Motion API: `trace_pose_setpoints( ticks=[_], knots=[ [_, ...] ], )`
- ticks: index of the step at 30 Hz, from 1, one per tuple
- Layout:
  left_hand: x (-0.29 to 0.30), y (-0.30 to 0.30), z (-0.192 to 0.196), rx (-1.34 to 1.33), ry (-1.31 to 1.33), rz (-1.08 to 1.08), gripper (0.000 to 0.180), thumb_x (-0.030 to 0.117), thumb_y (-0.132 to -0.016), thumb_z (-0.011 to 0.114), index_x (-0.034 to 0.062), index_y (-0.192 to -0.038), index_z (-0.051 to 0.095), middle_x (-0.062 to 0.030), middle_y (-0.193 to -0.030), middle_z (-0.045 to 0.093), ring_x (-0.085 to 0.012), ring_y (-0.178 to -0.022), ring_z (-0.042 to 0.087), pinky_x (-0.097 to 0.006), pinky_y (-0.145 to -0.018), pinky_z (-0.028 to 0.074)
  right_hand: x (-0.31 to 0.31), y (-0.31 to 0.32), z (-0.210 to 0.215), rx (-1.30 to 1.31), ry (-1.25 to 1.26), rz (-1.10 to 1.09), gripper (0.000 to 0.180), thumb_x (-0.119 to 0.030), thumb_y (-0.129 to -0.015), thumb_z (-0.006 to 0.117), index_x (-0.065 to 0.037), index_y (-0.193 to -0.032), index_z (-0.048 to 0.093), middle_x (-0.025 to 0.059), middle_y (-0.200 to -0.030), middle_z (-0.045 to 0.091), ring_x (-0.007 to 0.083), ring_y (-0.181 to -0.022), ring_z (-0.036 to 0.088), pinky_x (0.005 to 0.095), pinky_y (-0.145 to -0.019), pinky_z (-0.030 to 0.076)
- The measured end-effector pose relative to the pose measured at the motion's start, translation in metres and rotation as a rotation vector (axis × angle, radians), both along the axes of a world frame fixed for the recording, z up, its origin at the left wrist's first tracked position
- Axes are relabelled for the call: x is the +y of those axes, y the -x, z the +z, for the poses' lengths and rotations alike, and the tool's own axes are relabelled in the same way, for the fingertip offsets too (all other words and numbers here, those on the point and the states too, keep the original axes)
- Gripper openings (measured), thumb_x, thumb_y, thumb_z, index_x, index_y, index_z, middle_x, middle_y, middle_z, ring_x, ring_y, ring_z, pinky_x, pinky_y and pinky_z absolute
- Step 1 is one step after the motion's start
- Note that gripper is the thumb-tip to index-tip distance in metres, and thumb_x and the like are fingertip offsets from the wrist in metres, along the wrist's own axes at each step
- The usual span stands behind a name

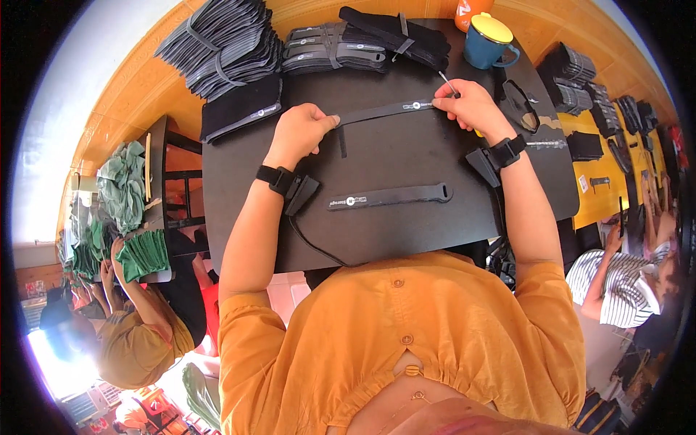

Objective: Assembling small hardware onto black leather straps using a hand tool.

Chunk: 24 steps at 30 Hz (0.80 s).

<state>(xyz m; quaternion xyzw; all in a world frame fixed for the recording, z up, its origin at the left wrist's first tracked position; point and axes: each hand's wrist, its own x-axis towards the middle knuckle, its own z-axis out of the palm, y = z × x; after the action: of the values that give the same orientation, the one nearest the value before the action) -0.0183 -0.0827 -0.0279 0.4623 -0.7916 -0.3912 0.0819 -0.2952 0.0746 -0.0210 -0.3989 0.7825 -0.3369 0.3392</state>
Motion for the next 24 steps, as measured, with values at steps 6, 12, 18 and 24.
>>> trace_pose_setpoints(
  ticks=[6, 12, 18, 24],
  knots=[
    [0.0002, -0.0009, -0.001, 0.01, -0.023, 0.014, 0.033, 0.031, -0.084, 0.072, -0.0016, -0.082, 0.065, -0.0069, -0.062, 0.061, -0.0164, -0.046, 0.058, -0.03, -0.049, 0.047, -0.0002, -0.0014, 0.0003, 0.036, -0.011, 0.038, 0.022, -0.021, -0.082, 0.071, -0.006, -0.096, 0.062, 0.0005, -0.066, 0.057, 0.0068, -0.043, 0.044, 0.0235, -0.039, 0.033],
    [0.0026, 0.0, 0.0033, 0.021, -0.01, -0.008, 0.032, 0.03, -0.084, 0.072, -0.0016, -0.082, 0.065, -0.0064, -0.061, 0.06, -0.0156, -0.045, 0.057, -0.03, -0.047, 0.046, 0.0011, 0.0014, 0.0004, 0.002, 0.016, 0.07, 0.02, -0.019, -0.082, 0.07, -0.006, -0.093, 0.062, 0.001, -0.065, 0.057, 0.0067, -0.043, 0.043, 0.0236, -0.039, 0.032],
    [0.0013, -0.0017, -0.0003, 0.061, -0.023, -0.003, 0.031, 0.029, -0.084, 0.072, -0.0014, -0.08, 0.064, -0.0055, -0.059, 0.059, -0.0148, -0.044, 0.056, -0.029, -0.046, 0.045, -0.0001, -0.0045, -0.0011, 0.066, 0.03, -0.006, 0.015, -0.019, -0.088, 0.064, -0.006, -0.095, 0.062, 0.0011, -0.063, 0.056, 0.0073, -0.043, 0.043, 0.0247, -0.04, 0.033],
    [0.0017, -0.0058, -0.0029, 0.14, -0.036, 0.016, 0.028, 0.023, -0.084, 0.071, -0.0014, -0.095, 0.062, -0.0049, -0.062, 0.059, -0.0137, -0.044, 0.056, -0.027, -0.044, 0.044, 0.0011, -0.0069, 0.0, 0.048, 0.055, 0.002, 0.014, -0.018, -0.089, 0.061, -0.006, -0.098, 0.061, 0.0018, -0.064, 0.055, 0.0082, -0.043, 0.043, 0.0257, -0.041, 0.034]
  ],
)
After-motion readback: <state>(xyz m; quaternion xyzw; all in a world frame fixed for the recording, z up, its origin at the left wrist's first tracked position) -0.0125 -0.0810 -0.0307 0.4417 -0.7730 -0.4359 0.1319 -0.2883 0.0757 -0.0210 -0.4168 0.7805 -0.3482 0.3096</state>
